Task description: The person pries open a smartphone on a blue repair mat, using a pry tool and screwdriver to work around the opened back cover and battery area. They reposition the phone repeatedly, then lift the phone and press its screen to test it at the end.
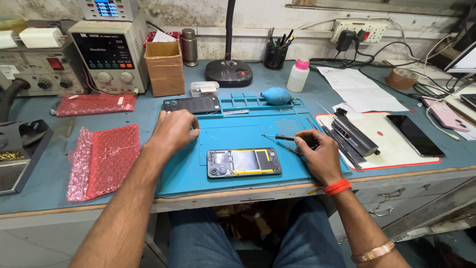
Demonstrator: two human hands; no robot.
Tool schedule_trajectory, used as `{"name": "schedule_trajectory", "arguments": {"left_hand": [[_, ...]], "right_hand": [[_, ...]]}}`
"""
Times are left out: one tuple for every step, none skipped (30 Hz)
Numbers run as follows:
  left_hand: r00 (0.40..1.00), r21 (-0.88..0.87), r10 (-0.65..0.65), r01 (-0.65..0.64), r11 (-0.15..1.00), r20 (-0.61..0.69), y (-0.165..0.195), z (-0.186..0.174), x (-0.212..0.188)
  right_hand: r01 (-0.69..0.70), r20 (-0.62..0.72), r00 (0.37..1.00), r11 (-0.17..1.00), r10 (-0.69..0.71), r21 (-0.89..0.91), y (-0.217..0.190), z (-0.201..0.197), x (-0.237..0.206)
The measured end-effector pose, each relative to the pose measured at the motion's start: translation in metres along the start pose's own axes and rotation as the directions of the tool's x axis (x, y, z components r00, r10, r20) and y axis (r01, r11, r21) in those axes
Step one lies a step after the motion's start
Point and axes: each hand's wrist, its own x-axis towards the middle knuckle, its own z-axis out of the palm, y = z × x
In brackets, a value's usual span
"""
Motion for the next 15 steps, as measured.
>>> {"name": "schedule_trajectory", "arguments": {"left_hand": [[0.999, -0.028, 0.031, -0.032, 0.999, -0.033, 0.003, -0.001, 0.000], [0.996, -0.055, 0.062, -0.066, 0.996, -0.065, 0.008, 0.000, -0.001], [0.991, -0.082, 0.093, -0.101, 0.992, -0.099, 0.015, 0.001, -0.001], [0.974, -0.124, 0.172, -0.190, 0.974, -0.148, 0.025, 0.003, -0.002], [0.949, -0.163, 0.246, -0.279, 0.946, -0.199, 0.038, 0.007, -0.003], [0.936, -0.270, 0.289, -0.336, 0.902, -0.200, 0.052, 0.012, -0.005], [0.921, -0.374, 0.329, -0.385, 0.844, -0.206, 0.068, 0.016, -0.006], [0.900, -0.364, 0.388, -0.435, 0.824, -0.197, 0.085, 0.020, -0.006], [0.875, -0.356, 0.446, -0.484, 0.800, -0.187, 0.101, 0.023, -0.006], [0.866, -0.350, 0.475, -0.498, 0.793, -0.155, 0.115, 0.025, -0.004], [0.855, -0.345, 0.504, -0.513, 0.786, -0.123, 0.129, 0.026, -0.002], [0.841, -0.342, 0.533, -0.529, 0.777, -0.090, 0.140, 0.027, -0.001], [0.858, -0.349, 0.510, -0.498, 0.794, -0.065, 0.148, 0.027, 0.000], [0.873, -0.355, 0.486, -0.467, 0.810, -0.039, 0.154, 0.026, 0.002], [0.887, -0.359, 0.462, -0.435, 0.826, -0.013, 0.159, 0.025, 0.003]], "right_hand": [[0.001, 0.000, 1.000, 1.000, -0.001, -0.004, 0.000, 0.001, 0.000], [0.000, -0.001, 1.000, 1.000, 0.000, -0.008, 0.000, 0.000, 0.000], [-0.002, -0.002, 1.000, 1.000, 0.002, -0.014, 0.000, 0.000, 0.000], [0.003, -0.005, 1.000, 1.000, -0.003, -0.020, -0.001, 0.000, 0.000], [0.007, -0.007, 1.000, 1.000, -0.007, -0.027, -0.001, 0.000, 0.000], [0.011, -0.009, 1.000, 0.999, -0.011, -0.034, -0.002, -0.001, 0.000], [0.010, -0.008, 1.000, 1.000, -0.010, -0.020, -0.002, -0.001, 0.000], [0.010, -0.006, 1.000, 1.000, -0.010, -0.007, -0.002, -0.001, 0.000], [0.009, -0.005, 1.000, 1.000, -0.009, 0.005, -0.002, -0.002, 0.000], [0.004, -0.006, 1.000, 1.000, -0.004, 0.001, -0.001, -0.002, 0.000], [-0.002, -0.008, 1.000, 1.000, 0.002, -0.004, 0.000, -0.002, 0.000], [-0.009, -0.011, 1.000, 1.000, 0.009, -0.009, 0.001, -0.003, 0.000], [0.000, -0.011, 1.000, 1.000, 0.000, -0.003, 0.002, -0.004, 0.000], [0.009, -0.012, 1.000, 1.000, -0.009, 0.004, 0.003, -0.004, 0.000], [0.017, -0.014, 1.000, 1.000, -0.017, 0.011, 0.004, -0.004, 0.000]]}}
